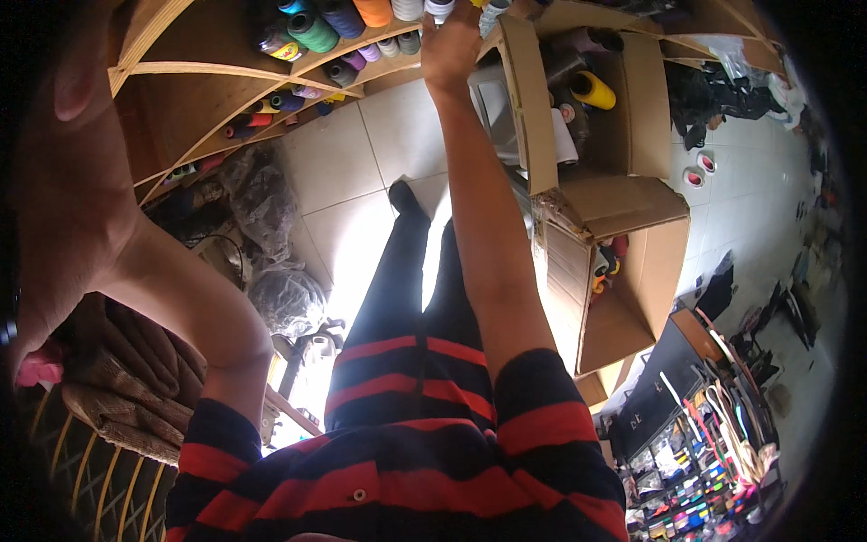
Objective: The person organizes thread spools by taking them from cardboard boxes and placing them onto wooden shelves.
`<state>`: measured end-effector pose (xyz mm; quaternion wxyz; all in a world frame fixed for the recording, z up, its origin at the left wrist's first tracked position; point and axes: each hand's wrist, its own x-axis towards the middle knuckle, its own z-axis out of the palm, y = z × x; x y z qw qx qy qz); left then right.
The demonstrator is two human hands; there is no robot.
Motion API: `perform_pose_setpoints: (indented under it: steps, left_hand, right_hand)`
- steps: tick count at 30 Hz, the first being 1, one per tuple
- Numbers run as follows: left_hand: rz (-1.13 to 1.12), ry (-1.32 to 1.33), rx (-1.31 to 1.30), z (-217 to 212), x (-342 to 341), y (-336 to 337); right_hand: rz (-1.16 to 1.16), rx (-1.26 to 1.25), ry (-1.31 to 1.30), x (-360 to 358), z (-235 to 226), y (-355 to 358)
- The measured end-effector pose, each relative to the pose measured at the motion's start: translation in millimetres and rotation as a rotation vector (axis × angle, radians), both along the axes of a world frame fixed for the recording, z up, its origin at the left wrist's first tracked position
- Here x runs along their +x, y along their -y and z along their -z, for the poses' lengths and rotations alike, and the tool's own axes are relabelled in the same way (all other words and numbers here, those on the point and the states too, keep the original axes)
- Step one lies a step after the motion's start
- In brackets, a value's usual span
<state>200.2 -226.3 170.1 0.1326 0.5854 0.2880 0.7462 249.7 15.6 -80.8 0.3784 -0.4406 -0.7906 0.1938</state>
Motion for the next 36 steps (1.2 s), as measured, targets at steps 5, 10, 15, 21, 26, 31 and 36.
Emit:
perform_pose_setpoints:
  steps: [5, 10, 15, 21, 26, 31, 36]
  left_hand:
    - [0.036, 0.04, -0.006, 12, 0, -26]
    - [-0.123, 0.131, -0.122, 45, -7, -54]
    - [0.104, 0.297, -0.728, 168, -33, -128]
    - [-0.521, 0.219, -0.995, 229, -1, -184]
    - [-0.771, -0.101, -1.287, 246, -2, -207]
    - [-0.924, -0.269, -1.4, 244, -1, -217]
    - [-0.952, -0.514, -1.501, 249, -10, -220]
  right_hand:
    - [-0.012, -0.061, -0.066, 11, 18, -18]
    - [-0.083, -0.026, -0.195, -10, 19, -1]
    - [-0.043, -0.123, -0.207, 11, 24, -12]
    - [-0.124, -0.236, -0.252, 9, 46, -23]
    - [-0.133, -0.259, -0.171, 9, 49, -31]
    - [-0.213, -0.298, -0.127, 21, 42, -36]
    - [-0.172, -0.304, -0.159, 35, 24, -38]
